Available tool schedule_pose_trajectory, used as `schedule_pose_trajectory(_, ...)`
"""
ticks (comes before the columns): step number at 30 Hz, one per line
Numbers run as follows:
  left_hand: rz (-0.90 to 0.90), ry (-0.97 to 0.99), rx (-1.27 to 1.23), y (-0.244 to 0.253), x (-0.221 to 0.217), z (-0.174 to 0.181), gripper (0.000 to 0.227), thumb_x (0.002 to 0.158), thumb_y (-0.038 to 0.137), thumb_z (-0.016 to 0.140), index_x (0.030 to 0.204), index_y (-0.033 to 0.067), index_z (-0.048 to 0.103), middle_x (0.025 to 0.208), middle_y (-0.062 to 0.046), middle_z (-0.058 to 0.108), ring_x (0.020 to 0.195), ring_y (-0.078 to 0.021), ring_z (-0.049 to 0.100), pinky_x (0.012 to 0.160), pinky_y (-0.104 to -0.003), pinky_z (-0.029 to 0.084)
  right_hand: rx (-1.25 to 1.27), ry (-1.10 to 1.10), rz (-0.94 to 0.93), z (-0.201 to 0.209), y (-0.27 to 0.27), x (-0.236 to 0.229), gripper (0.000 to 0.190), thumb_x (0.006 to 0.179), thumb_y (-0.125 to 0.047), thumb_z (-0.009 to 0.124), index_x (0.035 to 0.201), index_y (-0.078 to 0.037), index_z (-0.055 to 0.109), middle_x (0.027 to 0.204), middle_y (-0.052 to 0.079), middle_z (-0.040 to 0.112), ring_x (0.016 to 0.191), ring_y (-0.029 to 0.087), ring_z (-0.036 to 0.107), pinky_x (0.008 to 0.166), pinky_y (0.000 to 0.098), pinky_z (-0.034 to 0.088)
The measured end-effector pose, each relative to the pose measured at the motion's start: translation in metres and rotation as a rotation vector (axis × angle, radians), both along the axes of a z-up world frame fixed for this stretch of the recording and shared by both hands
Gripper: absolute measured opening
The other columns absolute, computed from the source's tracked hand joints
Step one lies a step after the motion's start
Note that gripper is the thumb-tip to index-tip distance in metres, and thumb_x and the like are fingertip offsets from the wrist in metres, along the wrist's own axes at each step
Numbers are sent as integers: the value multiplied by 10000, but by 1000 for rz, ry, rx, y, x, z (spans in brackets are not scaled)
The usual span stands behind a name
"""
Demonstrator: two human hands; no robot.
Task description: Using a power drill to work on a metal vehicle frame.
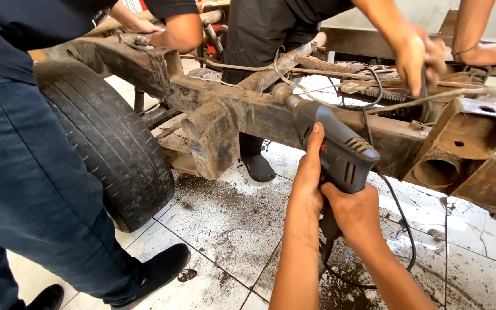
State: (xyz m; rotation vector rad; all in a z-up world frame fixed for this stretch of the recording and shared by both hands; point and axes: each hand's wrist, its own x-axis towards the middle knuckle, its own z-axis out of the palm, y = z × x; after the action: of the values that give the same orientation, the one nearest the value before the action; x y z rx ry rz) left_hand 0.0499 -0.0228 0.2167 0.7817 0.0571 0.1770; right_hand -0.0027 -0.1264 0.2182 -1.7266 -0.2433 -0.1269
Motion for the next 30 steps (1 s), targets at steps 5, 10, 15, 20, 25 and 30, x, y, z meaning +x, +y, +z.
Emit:
schedule_pose_trajectory(5, 59, 30, -13, 16, 2, -9, 996, 763, 759, 655, 1392, -9, 567, 1324, -164, 673, 1195, -261, 652, 1007, -355, 509, -75, -108, 41, -2, 9, 3, 196, 790, -121, 695, 869, 55, 735, 660, 104, 710, 555, 180, 648, 511, 347, 491)
schedule_pose_trajectory(10, 42, -7, -55, 19, -7, -4, 1000, 757, 740, 663, 1435, 19, 523, 1374, -165, 631, 1244, -285, 617, 1044, -392, 501, -73, -149, 37, -8, 14, -2, 199, 783, -129, 689, 852, 53, 731, 626, 108, 704, 525, 177, 649, 489, 344, 498)
schedule_pose_trajectory(15, -63, 22, -69, -6, -4, -7, 968, 783, 733, 640, 1453, 48, 503, 1395, -157, 617, 1231, -273, 621, 1033, -379, 506, -132, -119, -85, -16, -5, -4, 207, 782, -147, 693, 853, 44, 731, 627, 115, 714, 526, 183, 669, 496, 347, 504)
schedule_pose_trajectory(20, -132, -20, -81, -29, -9, -9, 966, 787, 733, 652, 1463, 56, 524, 1395, -124, 617, 1221, -243, 608, 1013, -356, 498, -162, -87, -186, -19, -25, -10, 229, 757, -143, 723, 831, 74, 705, 628, 135, 712, 540, 197, 679, 528, 352, 519)
schedule_pose_trajectory(25, -102, -4, -50, -29, -11, -12, 980, 796, 737, 643, 1454, 22, 515, 1397, -151, 616, 1241, -252, 609, 1023, -358, 501, -181, -34, -154, -15, -27, -13, 230, 779, -141, 716, 837, 81, 710, 625, 155, 711, 529, 222, 670, 520, 376, 511)
schedule_pose_trajectory(30, -34, 13, -20, -7, -2, -14, 987, 791, 759, 603, 1459, 42, 483, 1395, -160, 606, 1256, -273, 610, 1035, -368, 508, -180, -90, -95, -10, -9, -3, 208, 777, -138, 708, 857, 53, 725, 622, 139, 711, 523, 200, 681, 513, 362, 517)
